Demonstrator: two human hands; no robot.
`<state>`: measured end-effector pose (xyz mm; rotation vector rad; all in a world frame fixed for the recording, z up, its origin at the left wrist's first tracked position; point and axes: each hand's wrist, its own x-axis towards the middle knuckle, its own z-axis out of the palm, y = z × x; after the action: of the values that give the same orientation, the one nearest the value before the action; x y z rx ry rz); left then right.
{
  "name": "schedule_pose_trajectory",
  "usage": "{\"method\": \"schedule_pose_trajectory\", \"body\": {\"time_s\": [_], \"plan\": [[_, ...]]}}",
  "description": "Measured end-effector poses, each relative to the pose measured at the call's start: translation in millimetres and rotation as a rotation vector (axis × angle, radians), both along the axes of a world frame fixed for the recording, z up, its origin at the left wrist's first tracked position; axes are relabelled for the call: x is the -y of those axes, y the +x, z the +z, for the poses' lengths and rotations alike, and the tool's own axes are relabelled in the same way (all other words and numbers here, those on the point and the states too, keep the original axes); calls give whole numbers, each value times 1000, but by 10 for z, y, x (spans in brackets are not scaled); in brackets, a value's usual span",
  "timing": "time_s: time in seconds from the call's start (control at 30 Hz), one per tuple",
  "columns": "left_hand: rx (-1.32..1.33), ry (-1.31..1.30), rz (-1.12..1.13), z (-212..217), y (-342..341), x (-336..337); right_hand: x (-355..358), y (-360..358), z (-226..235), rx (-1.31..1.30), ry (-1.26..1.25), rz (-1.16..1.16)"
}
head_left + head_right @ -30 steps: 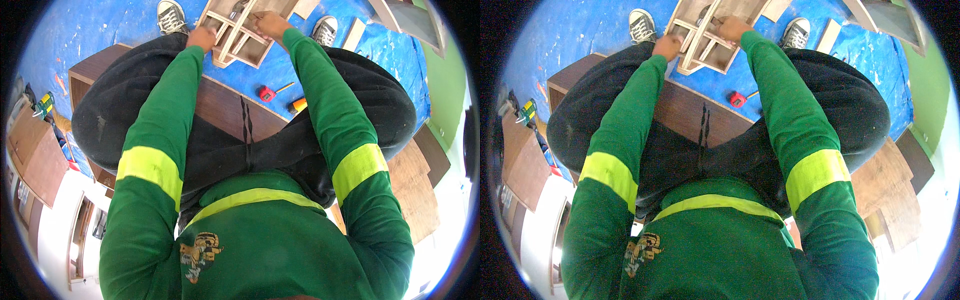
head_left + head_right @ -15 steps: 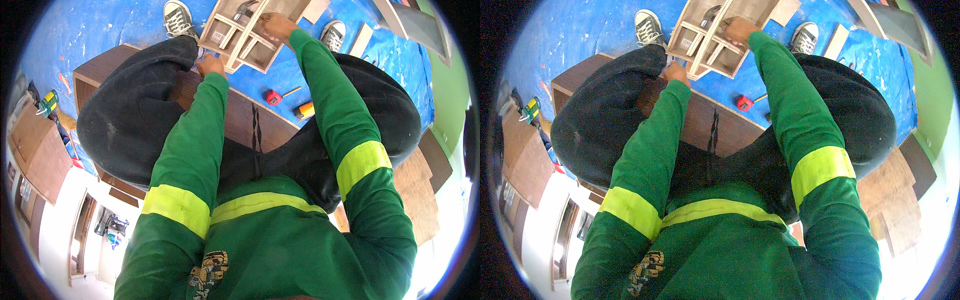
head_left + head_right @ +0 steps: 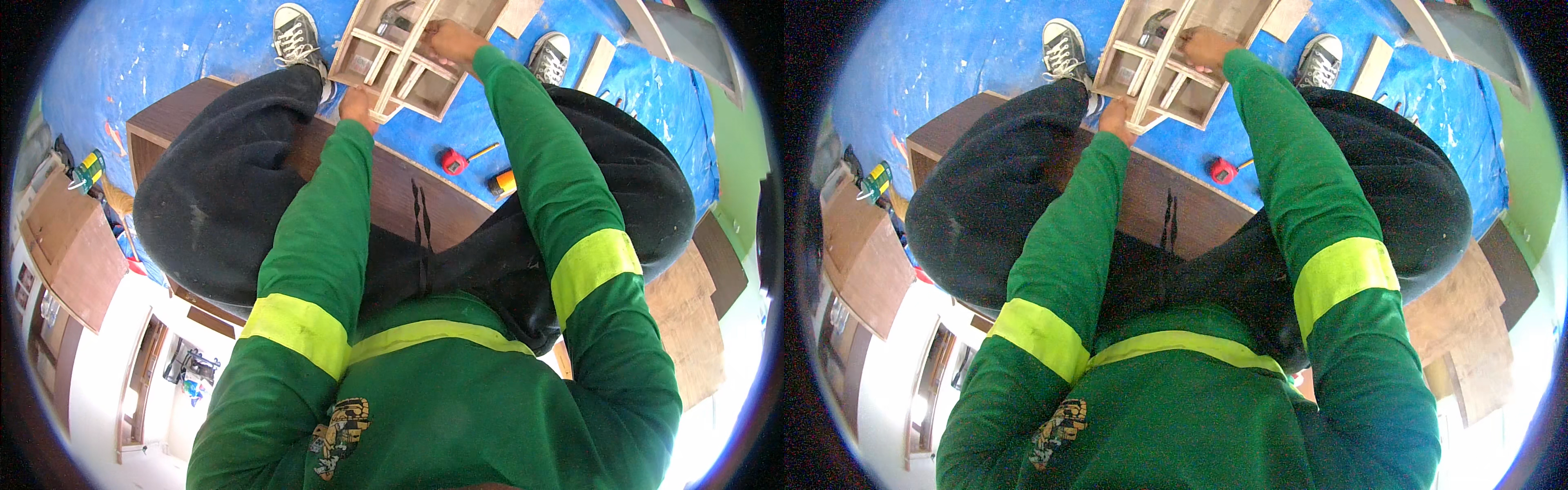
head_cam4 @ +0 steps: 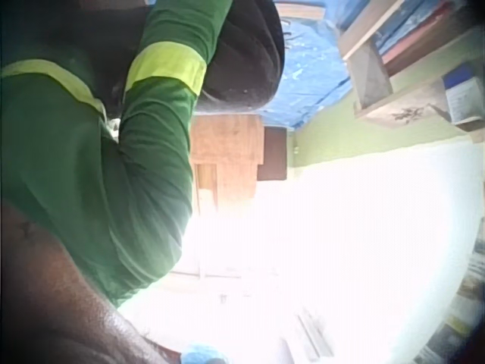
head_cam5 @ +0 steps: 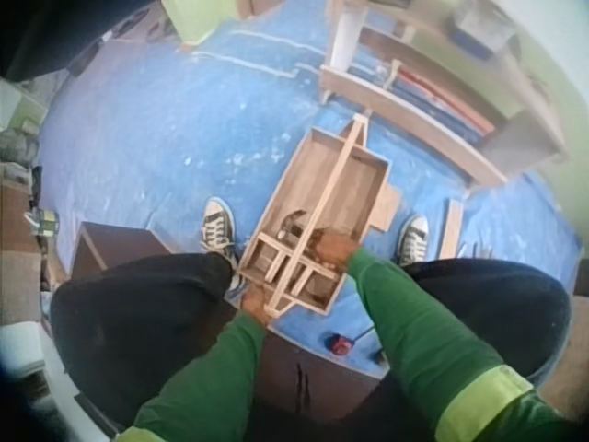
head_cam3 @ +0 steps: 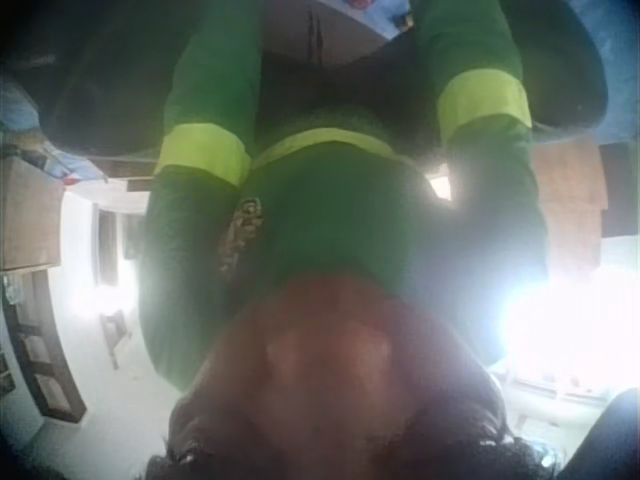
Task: The person assembles a small wooden box-like structure on the floor. They use a cordless drill to drive screws into pre-drilled holes and a hammer to tap pieces into alignment. The person handles wooden panels, screws, and tools throughout the process.
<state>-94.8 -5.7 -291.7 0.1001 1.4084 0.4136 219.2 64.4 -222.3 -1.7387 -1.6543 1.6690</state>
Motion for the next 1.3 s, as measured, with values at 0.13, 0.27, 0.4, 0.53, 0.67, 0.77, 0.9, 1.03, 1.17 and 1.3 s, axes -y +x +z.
{"method": "schedule_pose_trajectory", "body": {"time_s": [0.13, 0.27, 0.4, 0.53, 0.67, 0.77, 0.9, 1.03, 1.17, 1.3], "plan": [[-81, -1, 78, 592, 251, -42, 11, -3, 112, 158, 144, 261], [-380, 257, -177, 839, 327, -141, 22, -102, 224, 166, 20, 60], [-1145, 740, -663, 1125, 498, -335, 73, -111, 339, -26, -175, -209], [-889, 1071, -1029, 1098, 396, -539, 128, -44, 360, -3, 49, -170], [-837, 848, -1376, 790, 324, -703, -139, -79, 296, 44, -6, -270], [-865, 850, -1647, 749, 702, -834, -41, 163, -499, 565, 547, 373], [-998, 788, -1714, 627, 553, -768, -130, -164, 159, 133, -46, 72], [-987, 608, -1785, 682, 612, -880, -199, -91, 237, 59, -80, -56], [-994, 694, -1856, 843, 908, -895, 128, 408, -703, 390, 772, 561], [-961, 629, -1842, 725, 760, -901, 205, -27, -945, 351, 836, 360]]}}
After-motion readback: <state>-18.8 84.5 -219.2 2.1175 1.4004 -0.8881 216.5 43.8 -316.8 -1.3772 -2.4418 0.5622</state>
